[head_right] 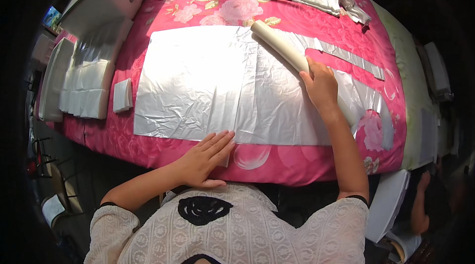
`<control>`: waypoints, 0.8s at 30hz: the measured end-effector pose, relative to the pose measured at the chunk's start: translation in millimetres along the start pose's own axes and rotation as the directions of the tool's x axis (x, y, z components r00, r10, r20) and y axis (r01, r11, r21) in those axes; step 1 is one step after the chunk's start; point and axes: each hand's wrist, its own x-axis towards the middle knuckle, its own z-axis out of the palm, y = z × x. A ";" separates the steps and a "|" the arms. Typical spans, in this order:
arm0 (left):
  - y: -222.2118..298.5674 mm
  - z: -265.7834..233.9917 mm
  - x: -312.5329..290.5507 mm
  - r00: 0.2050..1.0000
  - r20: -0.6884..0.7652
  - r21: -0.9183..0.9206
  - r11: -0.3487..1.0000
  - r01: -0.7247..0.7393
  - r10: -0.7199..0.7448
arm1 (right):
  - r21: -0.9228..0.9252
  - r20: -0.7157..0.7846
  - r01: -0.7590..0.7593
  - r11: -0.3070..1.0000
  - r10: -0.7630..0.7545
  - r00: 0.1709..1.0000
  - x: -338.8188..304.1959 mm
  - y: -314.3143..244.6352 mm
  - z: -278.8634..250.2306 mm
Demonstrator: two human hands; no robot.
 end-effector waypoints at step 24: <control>11.8 11.4 -3.3 0.998 0.062 0.051 0.998 -0.022 0.019 | 0.126 -0.174 0.559 0.819 -0.537 0.825 93.4 -97.5 74.8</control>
